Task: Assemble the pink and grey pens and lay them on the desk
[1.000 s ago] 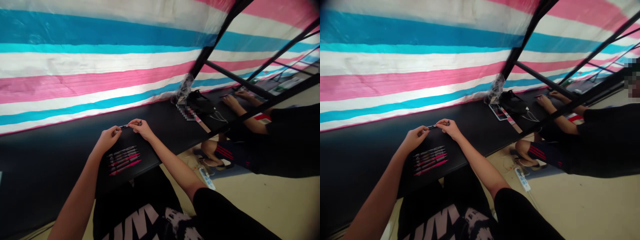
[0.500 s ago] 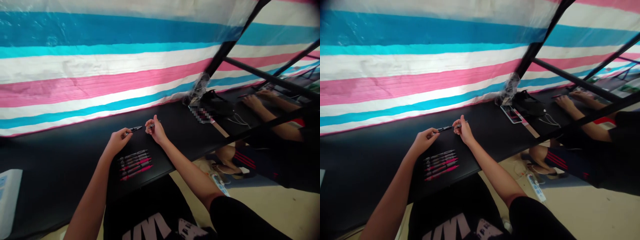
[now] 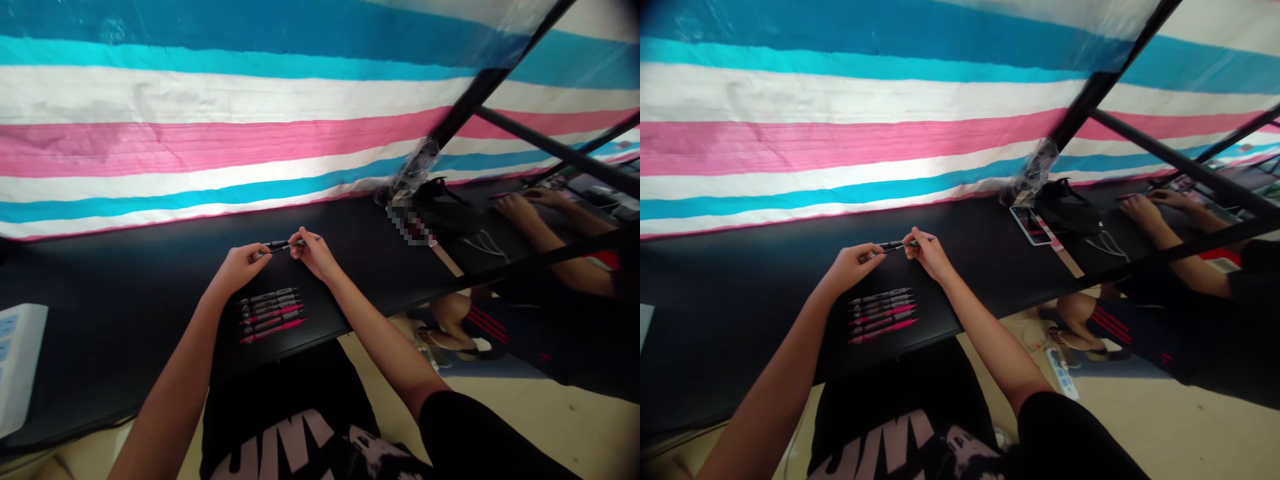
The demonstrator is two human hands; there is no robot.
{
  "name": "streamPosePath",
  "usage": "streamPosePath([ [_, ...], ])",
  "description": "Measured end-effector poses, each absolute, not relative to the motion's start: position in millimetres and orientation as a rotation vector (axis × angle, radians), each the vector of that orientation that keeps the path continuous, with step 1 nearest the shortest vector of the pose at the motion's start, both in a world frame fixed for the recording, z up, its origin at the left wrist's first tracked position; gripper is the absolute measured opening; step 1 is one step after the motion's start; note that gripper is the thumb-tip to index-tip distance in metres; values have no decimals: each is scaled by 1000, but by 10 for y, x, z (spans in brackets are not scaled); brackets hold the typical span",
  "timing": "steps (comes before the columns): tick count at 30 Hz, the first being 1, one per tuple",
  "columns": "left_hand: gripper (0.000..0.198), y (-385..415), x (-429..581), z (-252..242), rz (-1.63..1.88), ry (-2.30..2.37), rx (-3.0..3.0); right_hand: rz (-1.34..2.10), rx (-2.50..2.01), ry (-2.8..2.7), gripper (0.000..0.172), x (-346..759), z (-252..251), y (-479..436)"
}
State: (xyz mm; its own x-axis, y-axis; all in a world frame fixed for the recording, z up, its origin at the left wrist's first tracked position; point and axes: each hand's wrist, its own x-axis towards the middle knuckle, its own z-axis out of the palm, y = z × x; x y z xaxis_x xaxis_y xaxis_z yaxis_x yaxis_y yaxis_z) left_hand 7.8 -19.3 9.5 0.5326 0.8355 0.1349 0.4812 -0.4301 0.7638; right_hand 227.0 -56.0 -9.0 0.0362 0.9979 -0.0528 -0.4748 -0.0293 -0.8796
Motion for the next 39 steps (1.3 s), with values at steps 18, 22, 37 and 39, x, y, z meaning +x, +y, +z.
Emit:
streamPosePath([
  [18, 27, -226, 107, 148, 540, 1126, 2241, 1635, -925, -1095, 42, 2229, -133, -610],
  [22, 29, -180, 41, 152, 635, 1152, 2178, 1530, -907, -989, 37, 2304, -82, -590],
  [37, 32, -162, 58, 150, 833, 1087, 1996, 1423, -875, -963, 26, 2296, -96, -556],
  [39, 33, -163, 60, 159, 860, 1077, 1954, 1440, -854, -928, 29, 2310, -92, -551],
])
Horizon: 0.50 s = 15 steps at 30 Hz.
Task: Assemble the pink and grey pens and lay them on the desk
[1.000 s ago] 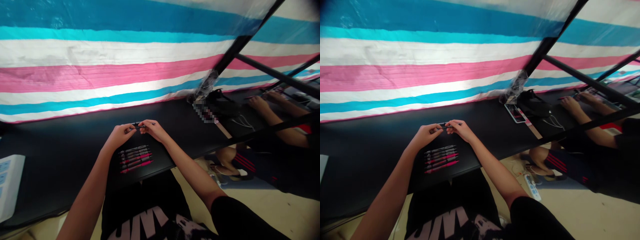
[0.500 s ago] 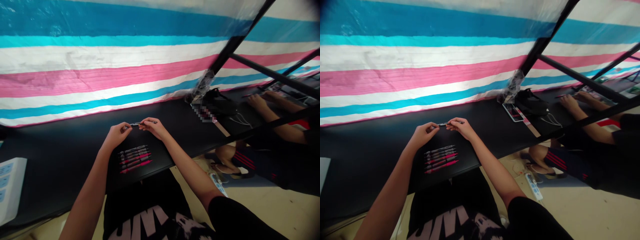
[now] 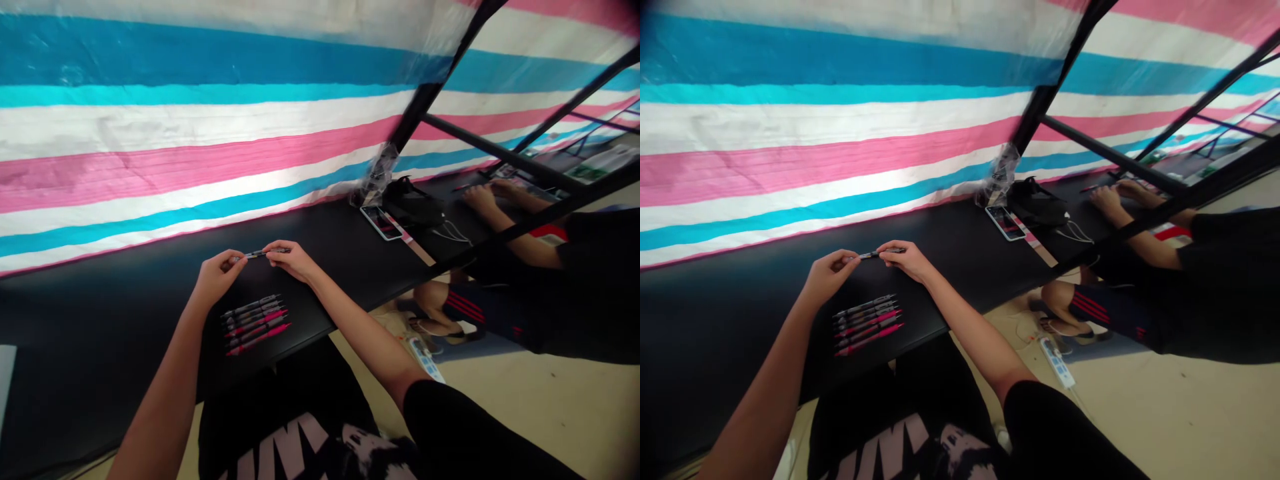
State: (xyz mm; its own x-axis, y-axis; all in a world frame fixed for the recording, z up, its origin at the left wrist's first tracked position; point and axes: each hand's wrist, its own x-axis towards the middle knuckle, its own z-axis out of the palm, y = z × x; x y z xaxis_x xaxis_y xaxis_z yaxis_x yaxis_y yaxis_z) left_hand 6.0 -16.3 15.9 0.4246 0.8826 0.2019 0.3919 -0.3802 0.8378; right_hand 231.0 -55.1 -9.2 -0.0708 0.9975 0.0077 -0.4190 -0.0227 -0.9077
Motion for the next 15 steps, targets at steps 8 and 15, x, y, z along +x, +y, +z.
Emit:
streamPosePath([
  [8, 36, -125, 38, 204, 953, 1075, 1876, 1515, -789, -794, 35, 2358, -68, -536],
  [15, 36, -85, 23, 175, 956, 1030, 1747, 1507, -802, -837, 32, 2363, -57, -535],
])
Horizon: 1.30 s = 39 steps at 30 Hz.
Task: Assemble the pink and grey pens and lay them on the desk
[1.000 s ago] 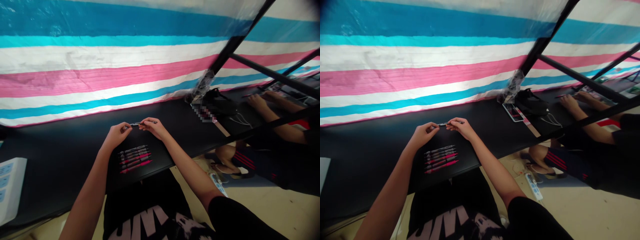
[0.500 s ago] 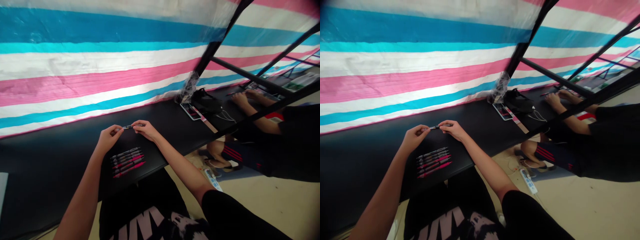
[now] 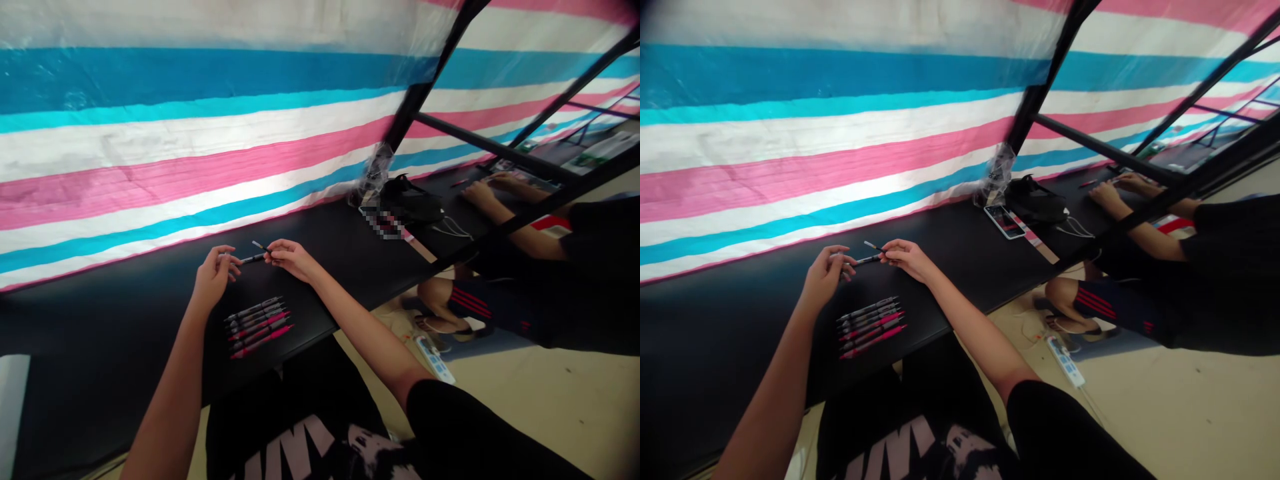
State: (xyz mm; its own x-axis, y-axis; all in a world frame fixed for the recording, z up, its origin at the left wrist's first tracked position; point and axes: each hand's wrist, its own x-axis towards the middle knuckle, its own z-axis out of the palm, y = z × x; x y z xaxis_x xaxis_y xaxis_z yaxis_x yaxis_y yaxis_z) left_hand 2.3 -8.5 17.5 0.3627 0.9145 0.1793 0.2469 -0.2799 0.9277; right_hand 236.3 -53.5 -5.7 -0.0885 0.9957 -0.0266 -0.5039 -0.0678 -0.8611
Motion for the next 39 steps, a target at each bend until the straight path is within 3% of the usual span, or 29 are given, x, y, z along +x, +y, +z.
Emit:
streamPosePath([
  [15, 29, -108, -2, 247, 896, 1151, 2081, 1540, -830, -953, 33, 2355, -62, -541],
  [39, 37, -112, -20, 160, 755, 1092, 2375, 1367, -1028, -1294, 27, 2361, -144, -505],
])
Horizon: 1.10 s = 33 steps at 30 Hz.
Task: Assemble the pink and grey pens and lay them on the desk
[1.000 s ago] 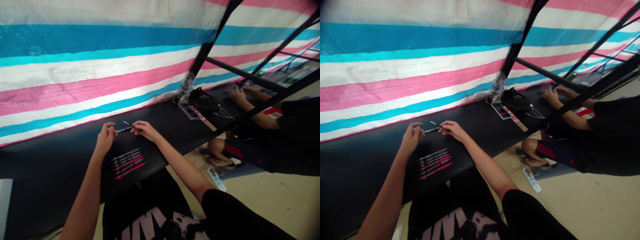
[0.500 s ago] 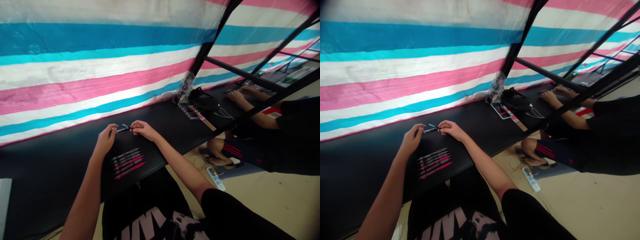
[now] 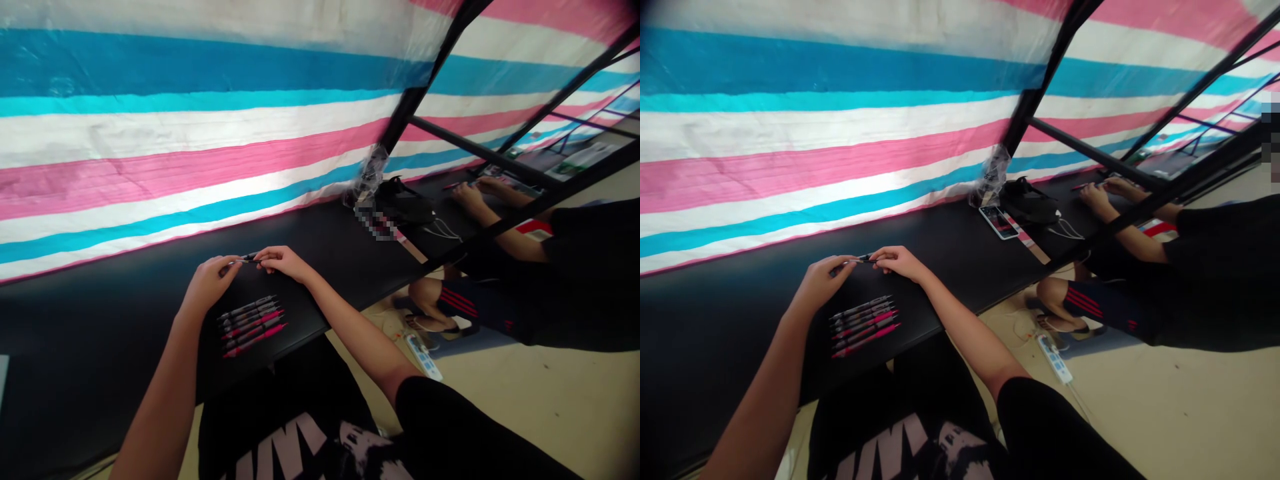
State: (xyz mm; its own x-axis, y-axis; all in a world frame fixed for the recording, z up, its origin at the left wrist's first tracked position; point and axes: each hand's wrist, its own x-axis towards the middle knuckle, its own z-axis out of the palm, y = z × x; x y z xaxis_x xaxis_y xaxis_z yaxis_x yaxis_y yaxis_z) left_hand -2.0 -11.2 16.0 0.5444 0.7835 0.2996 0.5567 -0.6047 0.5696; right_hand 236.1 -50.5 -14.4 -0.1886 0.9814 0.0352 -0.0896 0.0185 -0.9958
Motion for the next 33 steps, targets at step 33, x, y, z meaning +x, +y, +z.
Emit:
streamPosePath([
  [33, 40, -138, -33, 226, 642, 1154, 2540, 1319, -1053, -1368, 27, 2309, -117, -515],
])
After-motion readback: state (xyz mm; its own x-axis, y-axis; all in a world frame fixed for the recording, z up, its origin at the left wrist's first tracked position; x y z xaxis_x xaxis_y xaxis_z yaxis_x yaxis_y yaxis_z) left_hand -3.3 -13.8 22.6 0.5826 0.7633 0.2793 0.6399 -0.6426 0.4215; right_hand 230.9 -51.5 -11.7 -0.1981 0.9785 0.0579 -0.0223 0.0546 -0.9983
